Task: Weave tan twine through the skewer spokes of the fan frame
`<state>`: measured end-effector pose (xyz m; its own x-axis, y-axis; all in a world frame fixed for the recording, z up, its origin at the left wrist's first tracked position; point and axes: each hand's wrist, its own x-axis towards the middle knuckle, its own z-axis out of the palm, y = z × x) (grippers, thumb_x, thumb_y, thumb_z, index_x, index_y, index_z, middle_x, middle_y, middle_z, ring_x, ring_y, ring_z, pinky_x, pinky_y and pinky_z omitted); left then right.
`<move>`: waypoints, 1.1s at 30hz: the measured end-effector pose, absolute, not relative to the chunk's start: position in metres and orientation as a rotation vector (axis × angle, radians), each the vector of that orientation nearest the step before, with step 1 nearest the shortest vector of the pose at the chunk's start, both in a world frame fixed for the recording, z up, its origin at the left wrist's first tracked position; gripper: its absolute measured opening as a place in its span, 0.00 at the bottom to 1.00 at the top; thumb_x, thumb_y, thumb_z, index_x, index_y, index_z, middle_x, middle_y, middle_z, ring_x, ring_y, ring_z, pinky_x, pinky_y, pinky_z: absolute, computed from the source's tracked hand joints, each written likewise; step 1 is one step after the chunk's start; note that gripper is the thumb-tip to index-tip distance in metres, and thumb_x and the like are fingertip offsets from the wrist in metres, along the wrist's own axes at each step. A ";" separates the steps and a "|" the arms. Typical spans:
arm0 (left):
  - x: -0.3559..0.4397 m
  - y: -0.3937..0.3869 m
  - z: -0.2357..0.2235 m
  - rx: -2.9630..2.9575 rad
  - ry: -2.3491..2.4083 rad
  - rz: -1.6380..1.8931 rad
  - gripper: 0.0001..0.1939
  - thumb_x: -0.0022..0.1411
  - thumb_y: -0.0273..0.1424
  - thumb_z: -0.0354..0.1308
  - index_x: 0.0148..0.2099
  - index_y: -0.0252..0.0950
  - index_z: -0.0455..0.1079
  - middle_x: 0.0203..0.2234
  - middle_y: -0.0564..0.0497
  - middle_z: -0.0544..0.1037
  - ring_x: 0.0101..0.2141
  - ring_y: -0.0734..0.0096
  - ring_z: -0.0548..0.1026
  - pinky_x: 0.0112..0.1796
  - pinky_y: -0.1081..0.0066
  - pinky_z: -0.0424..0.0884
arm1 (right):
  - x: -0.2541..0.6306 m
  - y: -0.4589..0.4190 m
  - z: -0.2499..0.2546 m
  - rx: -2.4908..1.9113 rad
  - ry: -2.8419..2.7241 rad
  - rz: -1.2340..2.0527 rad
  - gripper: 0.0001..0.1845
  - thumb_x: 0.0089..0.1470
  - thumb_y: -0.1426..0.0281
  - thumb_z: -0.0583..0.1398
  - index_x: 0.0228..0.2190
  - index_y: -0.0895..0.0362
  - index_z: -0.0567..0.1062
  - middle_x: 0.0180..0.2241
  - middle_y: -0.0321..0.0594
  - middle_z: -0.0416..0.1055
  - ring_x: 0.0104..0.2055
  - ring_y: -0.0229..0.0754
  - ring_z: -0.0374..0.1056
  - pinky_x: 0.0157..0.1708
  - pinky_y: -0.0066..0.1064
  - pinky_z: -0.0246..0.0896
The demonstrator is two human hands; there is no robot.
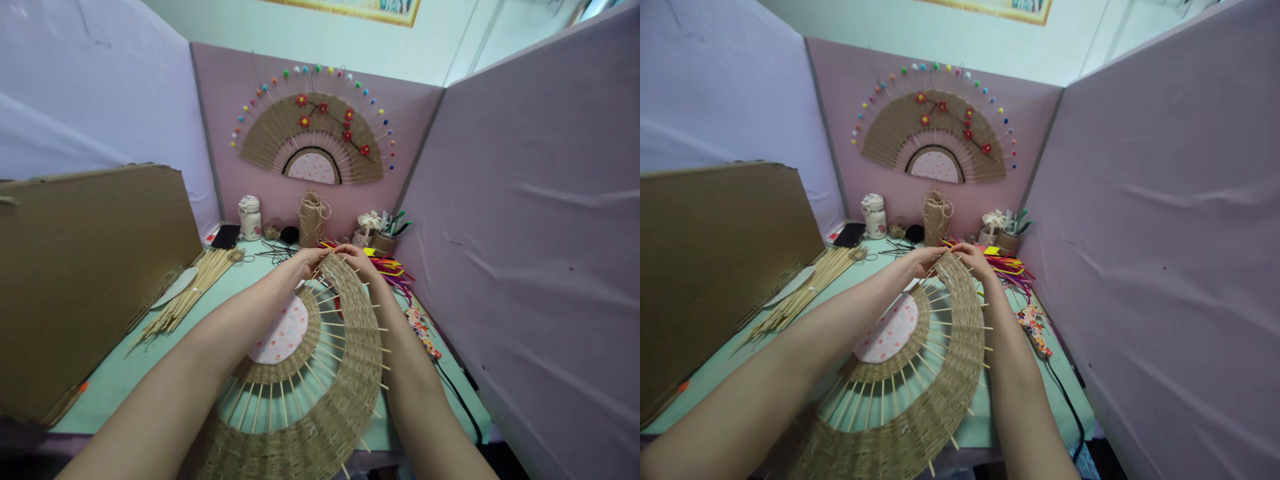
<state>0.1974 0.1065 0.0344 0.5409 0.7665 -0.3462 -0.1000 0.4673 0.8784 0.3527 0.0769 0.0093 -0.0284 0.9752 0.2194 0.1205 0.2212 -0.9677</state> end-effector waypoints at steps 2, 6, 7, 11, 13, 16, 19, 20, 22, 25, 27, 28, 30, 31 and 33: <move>0.198 0.105 0.036 0.938 0.903 0.614 0.08 0.55 0.32 0.60 0.26 0.35 0.69 0.14 0.52 0.72 0.14 0.73 0.69 0.17 0.74 0.62 | 0.354 0.078 0.009 -1.139 -1.418 0.987 0.12 0.39 0.63 0.61 0.29 0.56 0.73 0.24 0.33 0.70 0.25 0.36 0.63 0.28 0.28 0.57; 0.200 0.102 0.038 0.958 0.963 0.676 0.06 0.55 0.26 0.58 0.26 0.33 0.69 0.14 0.53 0.72 0.15 0.76 0.69 0.18 0.76 0.64 | 0.357 0.080 0.008 -1.160 -1.436 0.986 0.13 0.39 0.63 0.61 0.30 0.56 0.74 0.23 0.33 0.70 0.24 0.35 0.62 0.27 0.27 0.57; 0.200 0.102 0.038 0.970 0.960 0.707 0.05 0.55 0.25 0.58 0.27 0.33 0.70 0.15 0.53 0.72 0.15 0.76 0.69 0.20 0.76 0.65 | 0.357 0.080 0.009 -1.161 -1.443 0.985 0.13 0.39 0.64 0.61 0.30 0.56 0.75 0.23 0.33 0.70 0.24 0.35 0.62 0.28 0.27 0.56; 0.199 0.100 0.036 1.013 0.958 0.832 0.03 0.53 0.23 0.60 0.27 0.33 0.70 0.14 0.54 0.72 0.16 0.77 0.69 0.23 0.76 0.66 | 0.354 0.078 0.012 -1.148 -1.476 0.975 0.12 0.40 0.66 0.61 0.30 0.58 0.76 0.24 0.34 0.71 0.26 0.35 0.63 0.29 0.27 0.57; 0.198 0.099 0.035 1.025 0.965 0.869 0.03 0.52 0.23 0.61 0.27 0.33 0.70 0.13 0.54 0.71 0.16 0.77 0.69 0.22 0.76 0.66 | 0.352 0.076 0.014 -1.144 -1.486 0.978 0.12 0.39 0.66 0.61 0.30 0.58 0.76 0.24 0.35 0.72 0.27 0.35 0.63 0.30 0.27 0.57; 0.197 0.098 0.035 1.030 0.968 0.893 0.04 0.52 0.25 0.62 0.26 0.32 0.70 0.13 0.54 0.70 0.15 0.78 0.68 0.21 0.76 0.64 | 0.351 0.075 0.016 -1.148 -1.487 0.989 0.13 0.39 0.66 0.61 0.30 0.59 0.76 0.25 0.35 0.72 0.27 0.35 0.64 0.30 0.27 0.58; 0.193 0.095 0.038 1.019 0.957 0.874 0.07 0.54 0.29 0.61 0.27 0.31 0.70 0.14 0.54 0.71 0.15 0.79 0.67 0.20 0.78 0.62 | 0.353 0.075 0.015 -1.137 -1.469 1.001 0.13 0.39 0.65 0.62 0.30 0.59 0.75 0.25 0.34 0.72 0.26 0.34 0.64 0.30 0.26 0.57; 0.191 0.094 0.040 1.011 0.949 0.857 0.09 0.56 0.31 0.59 0.27 0.31 0.70 0.15 0.54 0.71 0.15 0.79 0.66 0.19 0.78 0.62 | 0.354 0.076 0.015 -1.135 -1.461 1.005 0.13 0.40 0.65 0.62 0.30 0.59 0.75 0.25 0.34 0.72 0.26 0.34 0.63 0.29 0.26 0.57; 0.187 0.093 0.043 0.988 0.933 0.819 0.14 0.61 0.37 0.54 0.28 0.32 0.70 0.16 0.52 0.72 0.15 0.78 0.67 0.18 0.77 0.61 | 0.355 0.075 0.015 -1.130 -1.450 1.013 0.13 0.40 0.65 0.62 0.30 0.58 0.74 0.24 0.34 0.71 0.25 0.34 0.63 0.29 0.26 0.57; 0.185 0.091 0.049 0.947 0.920 0.782 0.19 0.64 0.40 0.47 0.28 0.33 0.69 0.15 0.52 0.71 0.15 0.75 0.67 0.18 0.76 0.62 | 0.355 0.074 0.016 -1.115 -1.459 1.018 0.12 0.39 0.66 0.62 0.30 0.58 0.74 0.26 0.34 0.71 0.26 0.34 0.63 0.30 0.26 0.57; 0.186 0.091 0.051 0.922 0.919 0.765 0.17 0.64 0.38 0.48 0.27 0.33 0.68 0.15 0.52 0.71 0.15 0.75 0.68 0.18 0.76 0.63 | 0.354 0.073 0.017 -1.116 -1.476 1.014 0.12 0.39 0.66 0.62 0.30 0.58 0.75 0.26 0.34 0.71 0.26 0.34 0.63 0.30 0.26 0.57; 0.187 0.091 0.052 0.911 0.920 0.757 0.16 0.63 0.36 0.50 0.27 0.33 0.68 0.15 0.52 0.71 0.15 0.75 0.68 0.19 0.76 0.64 | 0.353 0.072 0.018 -1.120 -1.481 1.012 0.12 0.40 0.66 0.62 0.29 0.58 0.74 0.25 0.34 0.71 0.26 0.34 0.63 0.30 0.26 0.57; 0.188 0.091 0.053 0.888 0.923 0.738 0.14 0.63 0.33 0.51 0.27 0.32 0.68 0.15 0.52 0.71 0.15 0.76 0.68 0.19 0.76 0.64 | 0.351 0.070 0.021 -1.128 -1.484 1.008 0.12 0.39 0.65 0.62 0.29 0.59 0.74 0.25 0.34 0.71 0.26 0.34 0.63 0.29 0.26 0.57; 0.189 0.092 0.054 0.877 0.925 0.727 0.13 0.63 0.32 0.52 0.27 0.32 0.68 0.15 0.52 0.71 0.15 0.76 0.68 0.19 0.76 0.64 | 0.351 0.068 0.022 -1.133 -1.484 1.006 0.12 0.39 0.65 0.62 0.29 0.59 0.74 0.25 0.34 0.71 0.26 0.34 0.63 0.29 0.26 0.56; 0.189 0.094 0.054 0.859 0.925 0.705 0.13 0.63 0.31 0.51 0.28 0.32 0.68 0.15 0.52 0.72 0.15 0.76 0.69 0.19 0.75 0.66 | 0.350 0.064 0.026 -1.150 -1.490 1.000 0.13 0.39 0.65 0.61 0.30 0.59 0.74 0.25 0.34 0.71 0.25 0.33 0.62 0.28 0.26 0.56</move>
<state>0.1885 0.0937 0.0538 0.4333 0.8165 -0.3815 -0.1512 0.4831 0.8624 0.3501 0.0639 0.0263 -0.0859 0.9752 0.2039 0.1805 0.2165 -0.9594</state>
